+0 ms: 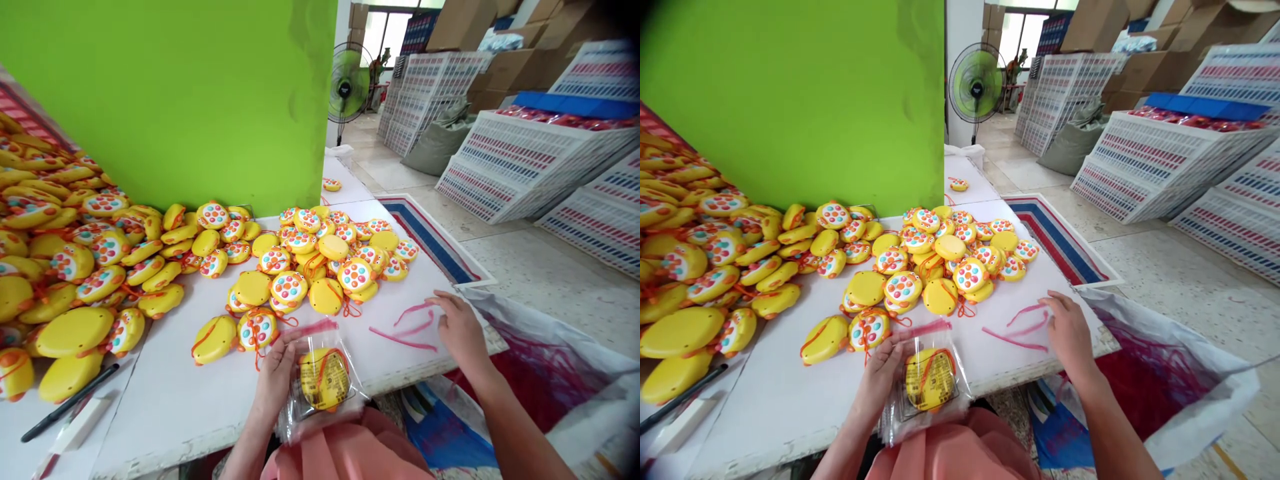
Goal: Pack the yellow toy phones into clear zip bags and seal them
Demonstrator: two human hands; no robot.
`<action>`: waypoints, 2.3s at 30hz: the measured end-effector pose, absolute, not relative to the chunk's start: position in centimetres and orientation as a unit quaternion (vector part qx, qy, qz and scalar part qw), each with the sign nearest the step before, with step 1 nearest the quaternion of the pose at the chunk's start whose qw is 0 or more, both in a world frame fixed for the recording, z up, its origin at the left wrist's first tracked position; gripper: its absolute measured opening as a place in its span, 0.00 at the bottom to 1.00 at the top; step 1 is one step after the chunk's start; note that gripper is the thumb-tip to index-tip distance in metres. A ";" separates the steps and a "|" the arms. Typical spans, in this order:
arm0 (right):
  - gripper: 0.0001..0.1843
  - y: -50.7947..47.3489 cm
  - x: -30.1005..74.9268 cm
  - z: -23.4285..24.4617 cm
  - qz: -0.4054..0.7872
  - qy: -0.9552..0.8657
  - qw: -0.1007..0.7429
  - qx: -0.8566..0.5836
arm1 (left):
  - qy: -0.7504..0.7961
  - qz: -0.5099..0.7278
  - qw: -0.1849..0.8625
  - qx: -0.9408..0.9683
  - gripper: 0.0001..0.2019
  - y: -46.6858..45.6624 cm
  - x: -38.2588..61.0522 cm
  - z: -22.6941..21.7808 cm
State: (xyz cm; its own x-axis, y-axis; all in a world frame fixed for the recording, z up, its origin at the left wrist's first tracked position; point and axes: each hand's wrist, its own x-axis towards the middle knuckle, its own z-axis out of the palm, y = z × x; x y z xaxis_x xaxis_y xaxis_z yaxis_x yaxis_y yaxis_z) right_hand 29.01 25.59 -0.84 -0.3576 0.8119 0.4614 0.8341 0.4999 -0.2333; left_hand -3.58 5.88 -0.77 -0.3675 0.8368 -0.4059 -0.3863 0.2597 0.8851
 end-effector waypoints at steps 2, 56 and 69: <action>0.18 24.3 26.3 0.6 0.017 -0.808 0.345 -0.478 | 0.578 0.583 0.535 0.200 0.25 5.7 -3.7 -1.0; 0.27 20.3 9.7 1.1 0.166 -0.895 0.283 -0.300 | 0.789 0.107 0.062 0.602 0.07 7.1 -0.1 -1.1; 0.18 19.2 11.6 0.3 0.217 -0.918 0.269 -0.197 | 0.751 0.170 -0.040 0.636 0.04 6.8 -0.9 -2.3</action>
State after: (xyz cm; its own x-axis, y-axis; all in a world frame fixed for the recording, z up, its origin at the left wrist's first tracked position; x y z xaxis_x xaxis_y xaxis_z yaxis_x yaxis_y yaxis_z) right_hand 11.61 19.24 0.28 -0.7777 0.4784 0.4078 0.2454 0.8283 -0.5037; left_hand -0.94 6.76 -2.34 -0.1866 0.9429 0.2760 0.9698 0.1319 0.2052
